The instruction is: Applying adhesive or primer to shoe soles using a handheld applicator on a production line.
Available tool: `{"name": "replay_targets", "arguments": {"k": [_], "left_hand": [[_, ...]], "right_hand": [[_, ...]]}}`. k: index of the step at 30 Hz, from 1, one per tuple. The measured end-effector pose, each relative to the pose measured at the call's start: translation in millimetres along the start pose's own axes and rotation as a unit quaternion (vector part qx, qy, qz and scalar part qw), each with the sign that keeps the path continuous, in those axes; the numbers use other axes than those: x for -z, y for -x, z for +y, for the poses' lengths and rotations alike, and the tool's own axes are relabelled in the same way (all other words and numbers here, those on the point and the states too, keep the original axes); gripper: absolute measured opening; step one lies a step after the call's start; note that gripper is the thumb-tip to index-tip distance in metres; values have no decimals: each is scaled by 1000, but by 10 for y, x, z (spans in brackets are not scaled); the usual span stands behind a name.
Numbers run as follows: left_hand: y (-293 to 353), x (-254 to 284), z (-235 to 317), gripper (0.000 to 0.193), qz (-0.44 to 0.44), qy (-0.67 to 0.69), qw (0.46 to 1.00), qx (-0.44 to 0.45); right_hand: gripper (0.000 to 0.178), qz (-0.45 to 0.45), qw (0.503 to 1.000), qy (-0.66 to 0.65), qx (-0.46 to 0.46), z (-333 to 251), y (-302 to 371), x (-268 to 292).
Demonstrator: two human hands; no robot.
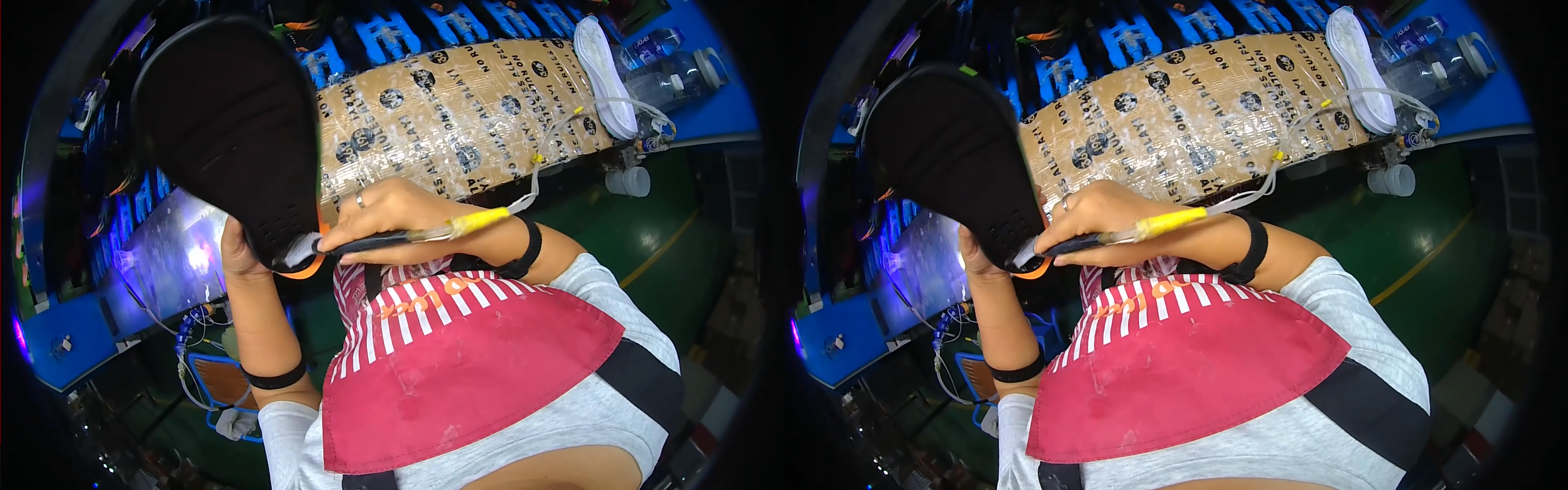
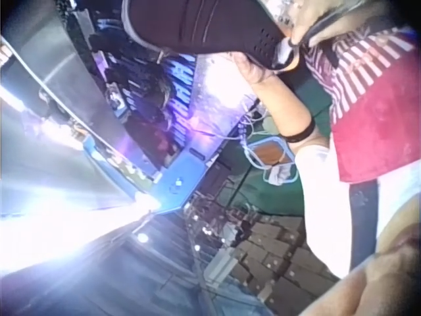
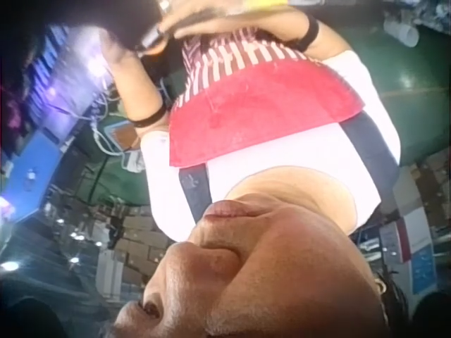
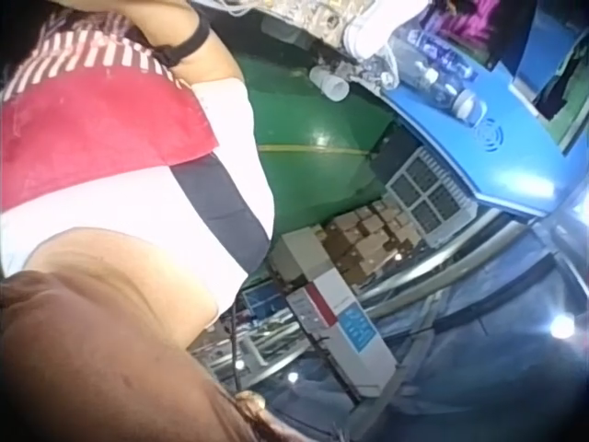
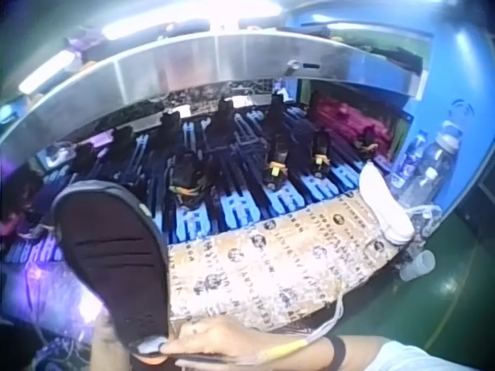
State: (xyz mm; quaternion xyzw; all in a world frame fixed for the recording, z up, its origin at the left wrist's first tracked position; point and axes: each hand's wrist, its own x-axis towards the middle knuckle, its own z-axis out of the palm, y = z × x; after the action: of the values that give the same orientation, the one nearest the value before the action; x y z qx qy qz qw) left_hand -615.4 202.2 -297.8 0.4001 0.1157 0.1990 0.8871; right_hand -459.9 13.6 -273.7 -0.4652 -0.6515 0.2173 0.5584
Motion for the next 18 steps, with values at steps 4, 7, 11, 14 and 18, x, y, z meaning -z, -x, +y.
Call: {"name": "replay_targets", "arguments": {"k": [4, 7, 11, 14, 18], "left_hand": [[-79, 22, 86, 59, -33, -70, 995, 63], [-107, 7, 155, 53, -44, -103, 984, 139], [-143, -121, 175, 49, -43, -133, 973, 181], [-185, -240, 214, 49, -61, -163, 958, 227], [-192, -338, 255, 45, -55, -215, 946, 237]], "right_hand": [[23, -89, 996, 24, -5, 1, 3, -4], [22, -101, 994, -32, -13, -23, 44, 75], [22, -48, 998, -25, -28, -9, 37, 34], [24, -63, 998, 24, 5, 23, 16, -3], [23, -136, 990, 39, 8, 26, 45, 89]]}}
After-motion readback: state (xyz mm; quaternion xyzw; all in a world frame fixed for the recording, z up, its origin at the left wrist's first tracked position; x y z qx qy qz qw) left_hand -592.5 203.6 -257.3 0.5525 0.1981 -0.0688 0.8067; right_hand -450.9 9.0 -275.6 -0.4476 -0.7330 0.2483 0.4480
